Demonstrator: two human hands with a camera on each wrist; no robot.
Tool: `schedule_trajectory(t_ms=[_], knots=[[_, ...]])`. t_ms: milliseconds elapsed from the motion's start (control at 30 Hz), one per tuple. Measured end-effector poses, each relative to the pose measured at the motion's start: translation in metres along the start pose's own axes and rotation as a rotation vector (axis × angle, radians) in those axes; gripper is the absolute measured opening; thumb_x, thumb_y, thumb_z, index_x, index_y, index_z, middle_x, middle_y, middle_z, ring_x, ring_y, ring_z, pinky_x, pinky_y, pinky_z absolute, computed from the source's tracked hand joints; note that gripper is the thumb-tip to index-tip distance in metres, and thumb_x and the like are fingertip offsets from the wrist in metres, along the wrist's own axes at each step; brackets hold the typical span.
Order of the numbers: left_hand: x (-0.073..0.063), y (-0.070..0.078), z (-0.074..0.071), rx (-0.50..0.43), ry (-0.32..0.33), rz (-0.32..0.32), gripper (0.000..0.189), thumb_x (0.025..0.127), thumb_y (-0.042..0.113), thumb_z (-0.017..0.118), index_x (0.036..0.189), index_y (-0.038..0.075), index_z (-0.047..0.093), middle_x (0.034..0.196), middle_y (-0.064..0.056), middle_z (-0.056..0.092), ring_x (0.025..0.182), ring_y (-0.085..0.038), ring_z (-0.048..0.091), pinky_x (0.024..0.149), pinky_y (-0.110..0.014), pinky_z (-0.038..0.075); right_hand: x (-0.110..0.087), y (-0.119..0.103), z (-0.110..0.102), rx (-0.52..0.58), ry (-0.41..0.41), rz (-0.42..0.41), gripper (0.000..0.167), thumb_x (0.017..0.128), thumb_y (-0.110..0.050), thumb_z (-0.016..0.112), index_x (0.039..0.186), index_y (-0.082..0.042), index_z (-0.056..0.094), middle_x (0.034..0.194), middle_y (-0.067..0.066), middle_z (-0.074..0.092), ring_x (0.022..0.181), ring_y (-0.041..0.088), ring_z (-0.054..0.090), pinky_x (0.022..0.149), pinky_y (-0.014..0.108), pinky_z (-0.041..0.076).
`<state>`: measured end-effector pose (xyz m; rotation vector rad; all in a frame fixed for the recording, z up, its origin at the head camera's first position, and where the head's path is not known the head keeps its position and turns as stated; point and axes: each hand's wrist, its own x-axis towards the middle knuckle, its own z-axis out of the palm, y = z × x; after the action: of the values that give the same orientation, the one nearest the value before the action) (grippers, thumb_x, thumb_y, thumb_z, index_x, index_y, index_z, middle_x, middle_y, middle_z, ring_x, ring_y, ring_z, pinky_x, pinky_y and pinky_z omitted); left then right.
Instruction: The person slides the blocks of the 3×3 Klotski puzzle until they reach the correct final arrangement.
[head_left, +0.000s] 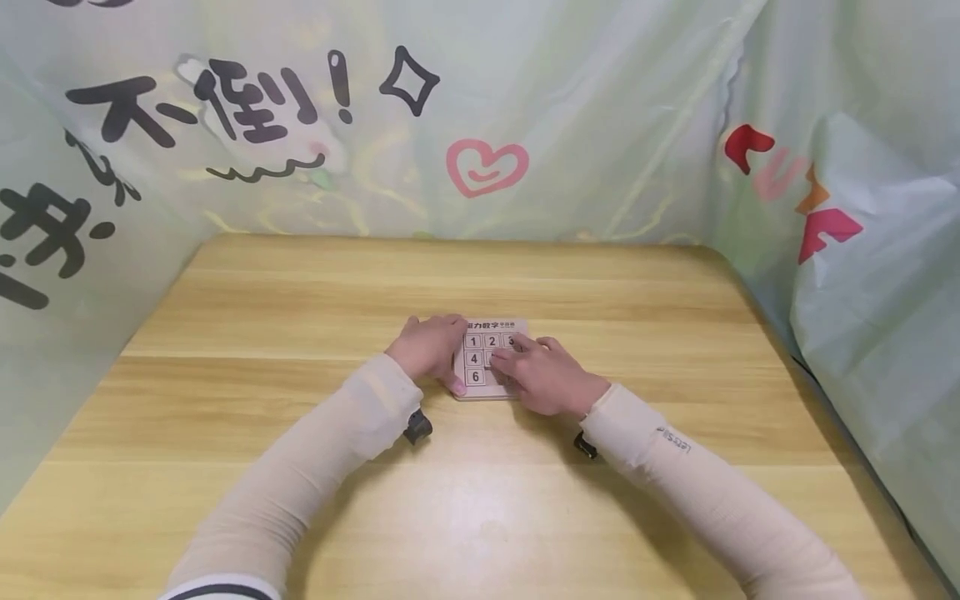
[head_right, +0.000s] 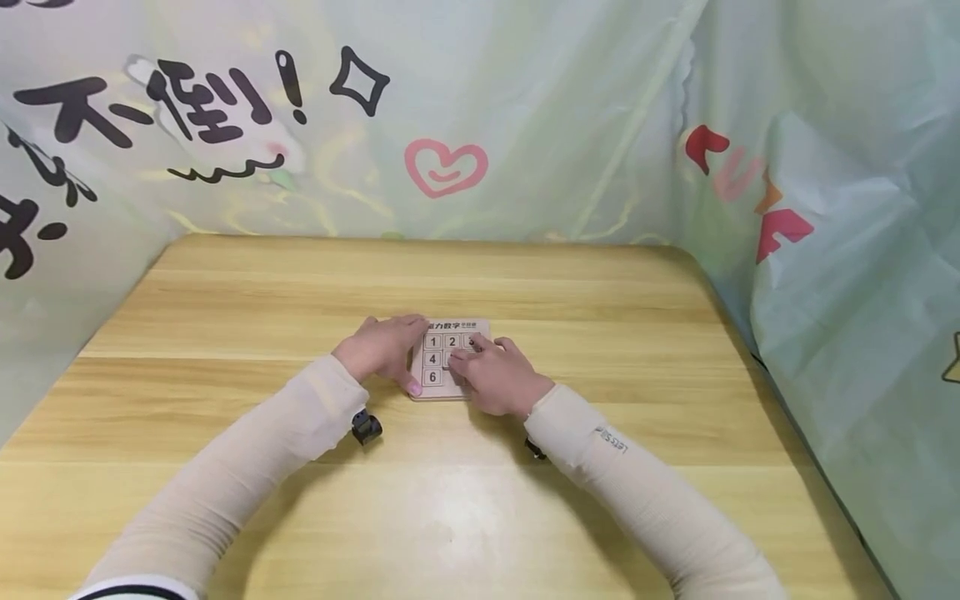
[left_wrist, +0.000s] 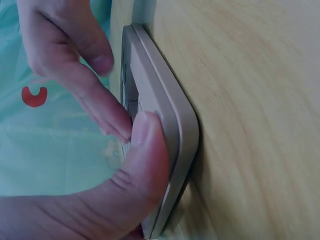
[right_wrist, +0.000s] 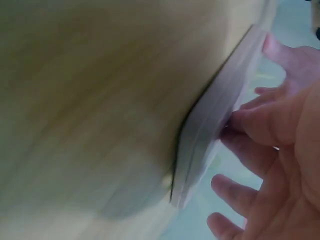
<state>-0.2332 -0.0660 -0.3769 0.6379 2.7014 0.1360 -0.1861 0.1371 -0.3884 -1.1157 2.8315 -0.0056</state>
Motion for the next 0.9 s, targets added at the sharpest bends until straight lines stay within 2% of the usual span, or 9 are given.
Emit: schedule_trajectory(t_ms=[133,233,367,467,567,633,733,800,900], knots=[[0.000,0.000,0.000,-0.009,-0.004,0.000,0.097,0.055,0.047,0.088,0.133,0.007,0.047,0.129,-0.006,0.054,0.119,-0.032,0.052,0.109,-0.058,0.027,-0.006,-0.002,-0.004,-0.019,0.009,0.039,0.037,0.089,-0.012,0.059,0.126,-0.014,0.066,0.130,0.003,0.062,0.131,0.034,0.044,0.101,0.059,0.038],[0.000,0.001,0.000,-0.006,-0.012,0.003,0.097,0.056,0.048,0.087,0.133,0.007,0.047,0.130,-0.006,0.053,0.120,-0.032,0.052,0.109,-0.058,0.027,-0.014,-0.003,-0.005,-0.019,0.001,0.055,0.039,0.082,-0.008,0.060,0.120,-0.013,0.069,0.124,0.002,0.065,0.128,0.032,0.048,0.101,0.059,0.038],[0.001,0.001,0.000,0.010,-0.016,0.000,0.097,0.056,0.049,0.087,0.134,0.007,0.046,0.131,-0.005,0.052,0.120,-0.031,0.051,0.108,-0.057,0.028,-0.019,0.000,-0.003,0.125,-0.065,-0.014,0.054,0.082,-0.003,0.056,0.136,-0.009,0.057,0.140,0.006,0.054,0.137,0.038,0.035,0.105,0.062,0.030],[0.002,0.001,0.000,0.014,-0.015,-0.001,0.097,0.057,0.049,0.087,0.134,0.008,0.046,0.133,-0.005,0.052,0.121,-0.030,0.051,0.107,-0.056,0.030,-0.018,0.006,0.000,0.208,-0.041,-0.039,0.055,0.087,-0.003,0.055,0.141,-0.009,0.051,0.145,0.007,0.047,0.141,0.041,0.025,0.106,0.064,0.027],[0.003,0.001,0.000,0.013,-0.017,-0.003,0.099,0.057,0.050,0.087,0.136,0.008,0.045,0.136,-0.006,0.050,0.122,-0.030,0.050,0.106,-0.054,0.031,-0.017,0.013,0.000,0.154,0.016,0.000,0.051,0.086,-0.005,0.057,0.137,-0.009,0.055,0.142,0.008,0.051,0.140,0.042,0.027,0.105,0.064,0.029],[0.003,0.001,0.001,0.009,-0.019,-0.005,0.100,0.057,0.050,0.087,0.137,0.008,0.044,0.138,-0.006,0.049,0.123,-0.031,0.049,0.107,-0.055,0.029,-0.018,0.014,-0.002,0.109,0.013,0.019,0.048,0.085,-0.004,0.058,0.132,-0.010,0.060,0.138,0.009,0.054,0.138,0.041,0.032,0.104,0.064,0.031],[0.004,0.000,0.001,0.011,-0.025,-0.010,0.102,0.056,0.050,0.087,0.138,0.008,0.043,0.140,-0.006,0.048,0.126,-0.031,0.047,0.109,-0.057,0.026,-0.019,0.013,-0.008,0.090,-0.016,0.004,0.044,0.081,0.000,0.056,0.120,-0.012,0.070,0.126,0.008,0.064,0.130,0.036,0.046,0.102,0.063,0.035],[0.005,-0.001,0.001,0.013,-0.029,-0.014,0.102,0.056,0.049,0.087,0.138,0.008,0.043,0.140,-0.006,0.047,0.127,-0.031,0.046,0.110,-0.057,0.025,-0.017,0.011,-0.010,0.087,0.008,-0.019,0.041,0.079,0.002,0.056,0.114,-0.013,0.073,0.119,0.008,0.067,0.123,0.033,0.053,0.099,0.062,0.038],[0.005,-0.001,0.001,0.025,-0.028,-0.014,0.103,0.057,0.050,0.087,0.140,0.008,0.042,0.142,-0.006,0.046,0.128,-0.031,0.045,0.110,-0.057,0.026,-0.010,0.010,-0.007,0.077,0.047,-0.035,0.046,0.079,0.002,0.057,0.122,-0.011,0.068,0.124,0.009,0.064,0.124,0.035,0.052,0.097,0.060,0.041]])
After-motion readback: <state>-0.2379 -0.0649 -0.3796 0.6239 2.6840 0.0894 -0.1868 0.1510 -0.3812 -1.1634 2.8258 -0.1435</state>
